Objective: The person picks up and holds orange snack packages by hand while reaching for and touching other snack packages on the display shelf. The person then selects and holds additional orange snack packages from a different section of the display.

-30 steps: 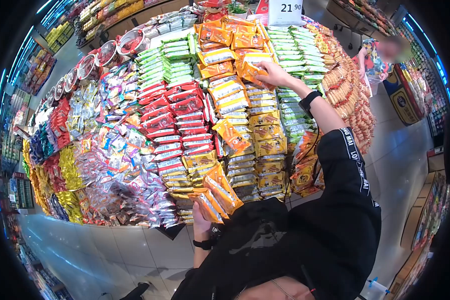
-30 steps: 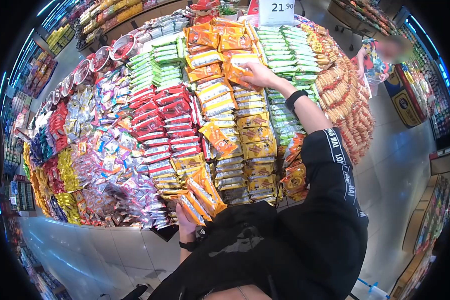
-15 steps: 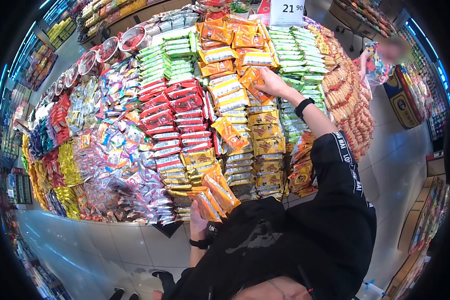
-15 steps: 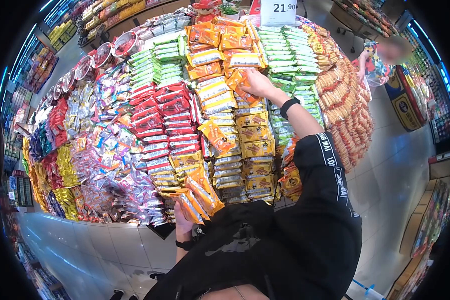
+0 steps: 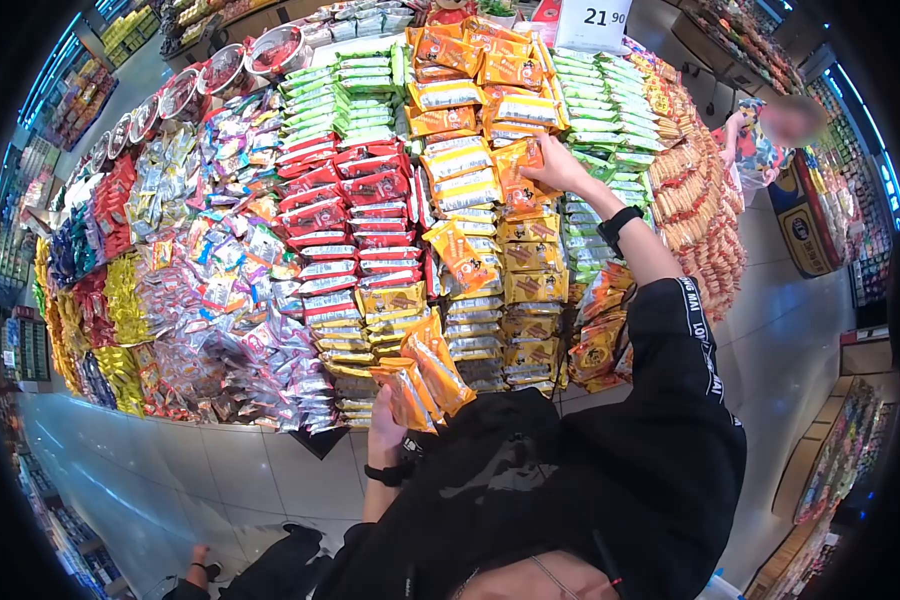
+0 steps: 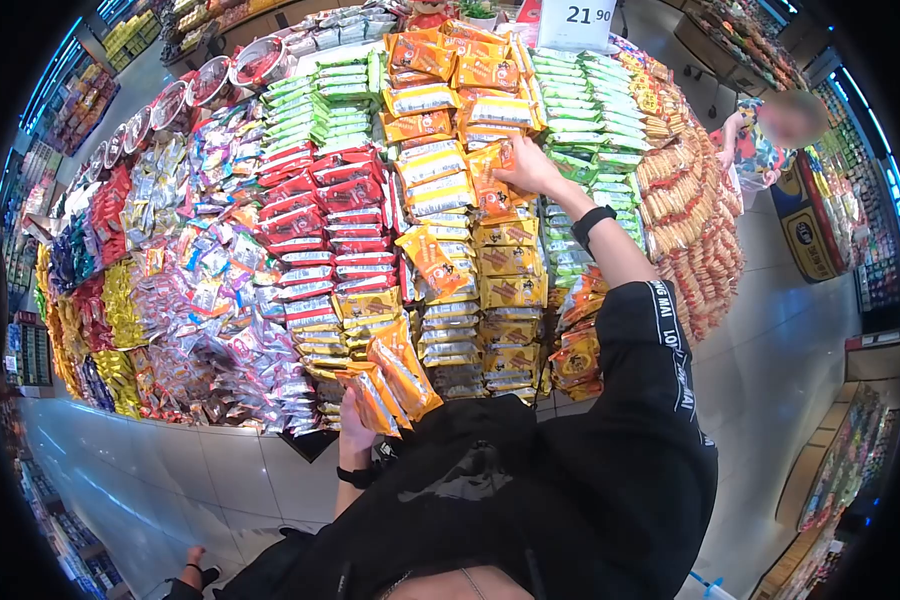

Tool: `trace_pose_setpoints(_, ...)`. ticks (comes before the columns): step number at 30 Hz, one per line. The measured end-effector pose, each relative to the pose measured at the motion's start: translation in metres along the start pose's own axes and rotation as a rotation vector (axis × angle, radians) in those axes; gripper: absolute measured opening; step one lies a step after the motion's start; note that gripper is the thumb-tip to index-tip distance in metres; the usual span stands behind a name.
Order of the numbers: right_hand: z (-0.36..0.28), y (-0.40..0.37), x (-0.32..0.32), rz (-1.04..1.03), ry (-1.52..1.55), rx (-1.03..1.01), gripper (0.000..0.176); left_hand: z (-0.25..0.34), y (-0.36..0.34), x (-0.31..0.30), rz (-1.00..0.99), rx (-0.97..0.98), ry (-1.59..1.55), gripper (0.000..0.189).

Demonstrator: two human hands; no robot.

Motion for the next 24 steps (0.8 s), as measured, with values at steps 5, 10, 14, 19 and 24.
trace_pose_setpoints(5, -0.071, -0.016, -0.024, 0.232, -0.258, -0.229, 0.073, -0.002, 0.004, 0.001, -0.019, -0.01, -0.014, 0.06)
trace_pose_setpoints(10, -0.13, -0.023, 0.027, 0.144, -0.318, -0.707, 0.064, 0.001, 0.002, 0.006, 0.073, -0.013, 0.028, 0.057)
trace_pose_setpoints(14, -0.12, 0.031, 0.031, 0.138, -0.042, -0.459, 0.052, 0.001, 0.005, -0.012, 0.053, 0.011, 0.018, 0.058)
trace_pose_setpoints(19, -0.133, 0.072, 0.019, 0.25, -0.08, -0.473, 0.042, 0.003, 0.001, 0.004, 0.055, -0.043, 0.006, 0.065)
trace_pose_setpoints(24, -0.145, 0.091, 0.026, 0.278, -0.276, -0.46, 0.046, 0.007, -0.001, -0.022, 0.164, 0.003, 0.09, 0.067)
Point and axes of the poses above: each hand's wrist, its own y-axis towards the middle knuckle, its own x-axis out of the palm, z = x × y, the point moved 9 cm from there along y, towards the middle knuckle, and after that the axes turned 1 degree about x, right-handed, at the moved point
